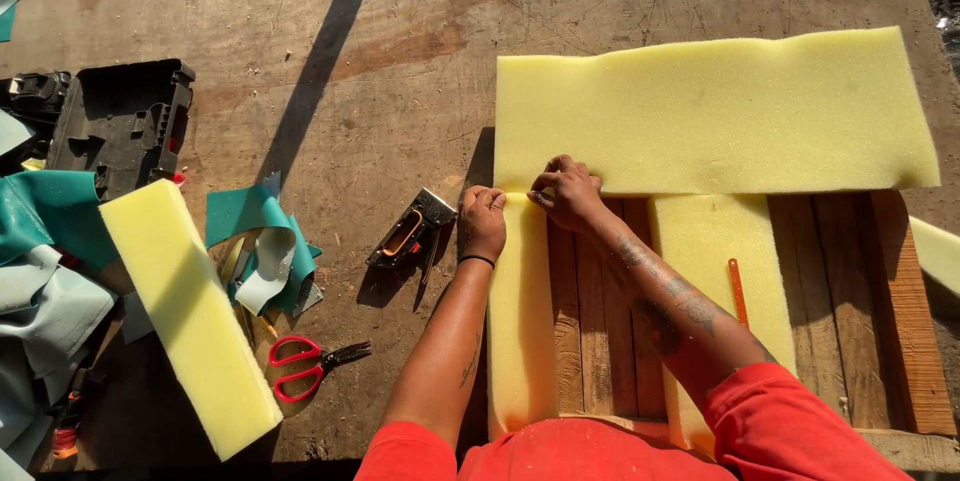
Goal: Stapling foam padding onto a wooden furniture frame using a manual staple gun.
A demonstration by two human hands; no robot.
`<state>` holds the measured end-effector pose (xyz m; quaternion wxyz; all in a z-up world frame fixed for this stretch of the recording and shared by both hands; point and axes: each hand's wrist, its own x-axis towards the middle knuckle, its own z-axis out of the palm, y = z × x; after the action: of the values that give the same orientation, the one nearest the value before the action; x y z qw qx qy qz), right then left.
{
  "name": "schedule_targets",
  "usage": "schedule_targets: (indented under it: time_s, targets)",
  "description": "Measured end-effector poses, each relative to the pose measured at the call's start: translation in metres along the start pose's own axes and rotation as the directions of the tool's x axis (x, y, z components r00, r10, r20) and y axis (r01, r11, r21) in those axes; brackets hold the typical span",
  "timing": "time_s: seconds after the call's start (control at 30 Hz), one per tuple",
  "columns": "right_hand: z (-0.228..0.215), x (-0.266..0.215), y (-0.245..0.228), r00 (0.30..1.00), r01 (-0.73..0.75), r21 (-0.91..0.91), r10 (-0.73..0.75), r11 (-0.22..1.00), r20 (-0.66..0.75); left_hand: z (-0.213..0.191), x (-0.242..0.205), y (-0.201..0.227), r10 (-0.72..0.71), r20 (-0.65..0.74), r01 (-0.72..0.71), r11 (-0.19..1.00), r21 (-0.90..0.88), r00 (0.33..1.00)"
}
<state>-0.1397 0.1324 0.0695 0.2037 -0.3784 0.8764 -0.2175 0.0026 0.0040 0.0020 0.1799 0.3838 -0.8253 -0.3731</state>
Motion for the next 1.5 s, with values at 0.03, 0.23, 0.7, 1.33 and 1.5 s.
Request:
schedule_targets:
  time_s: [0.03,0.23,0.7,1.33,1.5]
  targets:
    - [-0.016,-0.008,-0.016,0.999,-0.015,-0.049,0.016,0.999,0.033,-0.011,-0.002,0.009,0.009,0.005,-0.009,1.000,0.023,1.000]
    - [0.043,-0.026,-0.043,0.999,-0.048,0.125,0.046,0.991,0.023,-0.059,-0.003,0.026,0.048,0.314,-0.061,0.998,0.032,0.948]
    - [0.039,-0.087,-0.085,0.992,0.068,0.180,-0.048,0.981,-0.113,-0.117,-0.031,-0.031,-0.269,-0.047,0.243,0.762,0.601,0.962]
    - [0.126,-0.057,-0.039,0.859,0.263,0.082,-0.194,0.961,-0.473,-0.126,0.035,0.141,-0.284,0.685,-0.195,0.823,0.533,0.671]
    - [0.143,-0.052,-0.030,0.892,0.220,0.111,-0.154,0.969,-0.425,-0.090,0.052,0.119,-0.366,0.655,-0.307,0.664,0.682,0.661]
